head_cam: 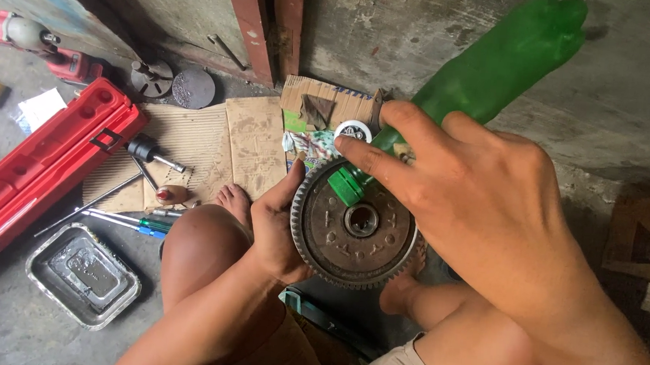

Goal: Cleaning a motorcycle flywheel using a cloth and cleaning fluid to remove grease and debris.

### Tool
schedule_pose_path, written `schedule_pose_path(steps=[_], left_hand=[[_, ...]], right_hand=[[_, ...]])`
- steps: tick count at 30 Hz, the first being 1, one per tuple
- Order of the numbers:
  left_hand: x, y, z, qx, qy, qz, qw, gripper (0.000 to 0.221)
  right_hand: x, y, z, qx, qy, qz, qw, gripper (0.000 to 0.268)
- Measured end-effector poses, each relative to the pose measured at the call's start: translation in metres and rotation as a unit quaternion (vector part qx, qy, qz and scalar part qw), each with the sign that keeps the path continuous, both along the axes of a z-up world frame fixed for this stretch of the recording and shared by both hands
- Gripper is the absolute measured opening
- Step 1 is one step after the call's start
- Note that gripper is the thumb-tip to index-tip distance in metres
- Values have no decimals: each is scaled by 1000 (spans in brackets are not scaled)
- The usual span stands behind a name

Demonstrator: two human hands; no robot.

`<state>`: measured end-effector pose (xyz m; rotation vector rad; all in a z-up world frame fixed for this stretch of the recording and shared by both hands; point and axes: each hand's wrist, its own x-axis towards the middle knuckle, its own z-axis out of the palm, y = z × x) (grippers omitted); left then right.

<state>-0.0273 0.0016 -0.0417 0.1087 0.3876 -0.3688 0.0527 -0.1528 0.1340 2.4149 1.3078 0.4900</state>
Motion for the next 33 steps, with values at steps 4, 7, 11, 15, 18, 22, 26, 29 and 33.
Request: schedule_pose_path(steps=[4,7,11,15,18,22,26,29,33], left_hand=[[1,0,2,11,10,5,1000,60],[1,-1,5,9,7,3,1000,60],[2,0,7,8,0,3,1000,60],[1,0,7,15,17,1,1000,61],[1,0,8,17,25,-1,1000,60],[1,0,7,18,19,5,1000,59],[1,1,7,4,6,7,1000,58],[2,-1,8,12,11,9,1000,57],[2,-1,9,17,21,6,1000,59]], right_hand=[[1,2,4,-16,-4,9,1000,68],[1,3,5,-27,-5,13,1000,80],[3,3,7,-29,7,15,999,75],[2,4,7,-31,17,21,999,77],[1,5,8,-31,5,19,999,58],[2,5,9,-36,16,23,999,96],[1,4,6,-22,-10,33,999,47],[0,5,6,-30,-32,32,999,48],[0,5,7,-36,-31,27,998,49]])
